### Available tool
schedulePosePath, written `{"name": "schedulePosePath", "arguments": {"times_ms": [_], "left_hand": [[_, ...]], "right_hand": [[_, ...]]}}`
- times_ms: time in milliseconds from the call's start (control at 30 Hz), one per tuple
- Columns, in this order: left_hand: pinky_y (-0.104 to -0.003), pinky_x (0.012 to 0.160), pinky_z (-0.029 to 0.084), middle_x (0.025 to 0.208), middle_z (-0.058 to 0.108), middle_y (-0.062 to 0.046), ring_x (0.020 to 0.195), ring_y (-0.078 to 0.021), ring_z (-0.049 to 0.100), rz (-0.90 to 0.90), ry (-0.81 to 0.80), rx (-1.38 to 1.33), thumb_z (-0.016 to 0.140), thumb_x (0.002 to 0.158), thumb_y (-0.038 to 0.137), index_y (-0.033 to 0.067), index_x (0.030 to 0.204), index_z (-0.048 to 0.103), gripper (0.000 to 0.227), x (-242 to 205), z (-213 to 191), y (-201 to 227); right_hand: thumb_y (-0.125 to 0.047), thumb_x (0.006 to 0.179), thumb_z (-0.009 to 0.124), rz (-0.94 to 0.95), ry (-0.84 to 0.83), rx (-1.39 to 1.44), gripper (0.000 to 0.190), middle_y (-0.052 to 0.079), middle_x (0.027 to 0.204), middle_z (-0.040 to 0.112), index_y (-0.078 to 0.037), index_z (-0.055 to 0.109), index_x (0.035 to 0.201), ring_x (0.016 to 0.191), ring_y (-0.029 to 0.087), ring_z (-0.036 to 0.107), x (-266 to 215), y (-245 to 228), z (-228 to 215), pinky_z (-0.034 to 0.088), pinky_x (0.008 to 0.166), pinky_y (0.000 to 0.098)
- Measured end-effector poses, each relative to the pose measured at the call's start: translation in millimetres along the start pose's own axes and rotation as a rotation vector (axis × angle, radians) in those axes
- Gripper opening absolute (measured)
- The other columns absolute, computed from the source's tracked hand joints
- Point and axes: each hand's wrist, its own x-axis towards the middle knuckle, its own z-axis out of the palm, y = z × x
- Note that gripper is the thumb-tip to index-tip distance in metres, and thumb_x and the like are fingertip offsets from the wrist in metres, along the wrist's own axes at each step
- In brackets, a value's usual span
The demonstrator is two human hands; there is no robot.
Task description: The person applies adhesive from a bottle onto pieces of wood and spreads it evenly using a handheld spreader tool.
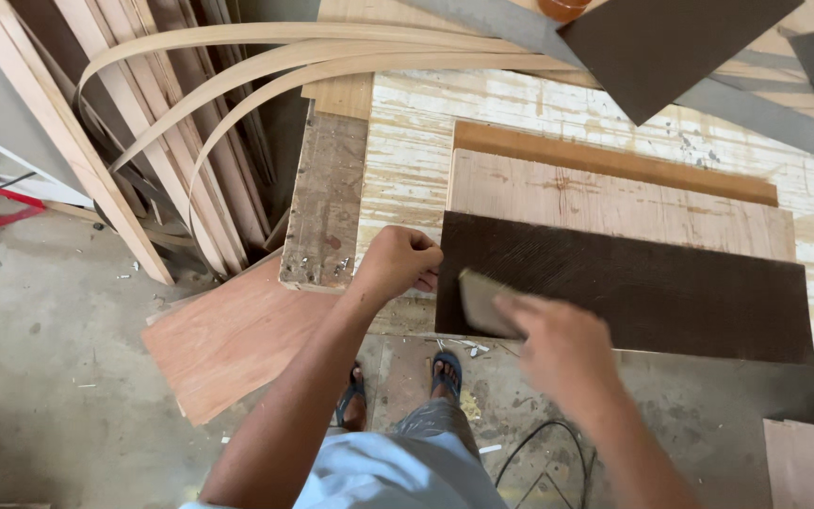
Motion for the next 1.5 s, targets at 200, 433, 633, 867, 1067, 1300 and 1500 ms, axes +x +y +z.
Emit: {"name": "schedulePosePath", "arguments": {"times_ms": [200,433,633,867,1067,1300,1500], "left_hand": [[-0.038,0.064,0.065,0.078,0.072,-0.025,0.061,-0.0275,0.074,0.019,-0.005,-0.004,0.069,0.079,0.011,-0.0134,0.098,0.07,0.031,-2.8,-1.3,-3.4],[-0.04,0.067,0.065,0.083,0.072,-0.028,0.067,-0.0303,0.075,0.041,-0.03,0.003,0.067,0.081,0.011,-0.0156,0.101,0.069,0.034,-12.5,-1.6,7.1],[-0.04,0.066,0.065,0.083,0.072,-0.027,0.068,-0.0301,0.075,0.058,-0.018,0.02,0.068,0.082,0.011,-0.0151,0.101,0.07,0.032,-9.6,0.5,1.8],[-0.039,0.064,0.066,0.082,0.073,-0.025,0.065,-0.0289,0.075,0.044,-0.013,0.019,0.067,0.082,0.01,-0.0116,0.102,0.071,0.03,-3.2,1.2,-2.0],[-0.049,0.078,0.062,0.102,0.073,-0.028,0.091,-0.0386,0.074,0.114,-0.032,0.151,0.063,0.09,0.015,-0.0041,0.109,0.073,0.029,-28.3,-7.7,8.4],[-0.04,0.072,0.063,0.09,0.075,-0.021,0.078,-0.0291,0.075,0.246,0.453,-0.005,0.055,0.097,0.007,0.0015,0.11,0.073,0.023,-67.5,-74.2,-2.6],[-0.04,0.073,0.062,0.087,0.069,-0.023,0.075,-0.028,0.069,0.388,0.571,-0.166,0.055,0.098,0.007,-0.0088,0.113,0.065,0.024,-90.9,-61.9,20.1]], "right_hand": [[-0.013,0.094,0.054,-0.121,-0.267,0.216,0.031,0.007,0.113,0.073,-0.014,0.069,0.122,0.073,0.014,0.074,-42.0,-35.1,-2.8,0.062,0.062,0.022],[-0.026,0.092,0.058,0.154,0.088,0.233,0.034,0.002,0.119,0.073,-0.02,0.07,0.124,0.108,0.029,0.07,-22.1,17.5,-28.6,0.057,0.091,0.0478],[-0.018,0.09,0.055,0.232,0.123,0.081,0.038,0.002,0.124,0.071,-0.02,0.07,0.124,0.111,0.03,0.069,4.3,25.0,-15.8,0.057,0.093,0.0473],[-0.02,0.091,0.051,0.425,0.012,0.112,0.037,0.014,0.096,0.077,-0.006,0.073,0.117,0.091,0.034,0.076,30.2,71.0,17.1,0.061,0.078,0.0492],[-0.016,0.078,0.051,0.332,-0.046,0.276,0.037,0.031,0.089,0.072,0.009,0.074,0.093,0.095,0.052,0.069,58.3,-31.0,-35.0,0.055,0.081,0.0615],[-0.014,0.074,0.057,0.066,0.001,0.393,0.037,0.031,0.091,0.07,0.008,0.072,0.1,0.089,0.051,0.07,84.5,-93.2,-40.3,0.058,0.082,0.0555],[-0.023,0.079,0.06,0.211,0.054,0.795,0.042,0.023,0.109,0.07,0.002,0.066,0.111,0.107,0.042,0.066,35.7,-37.5,-107.2,0.048,0.094,0.0562]]}}
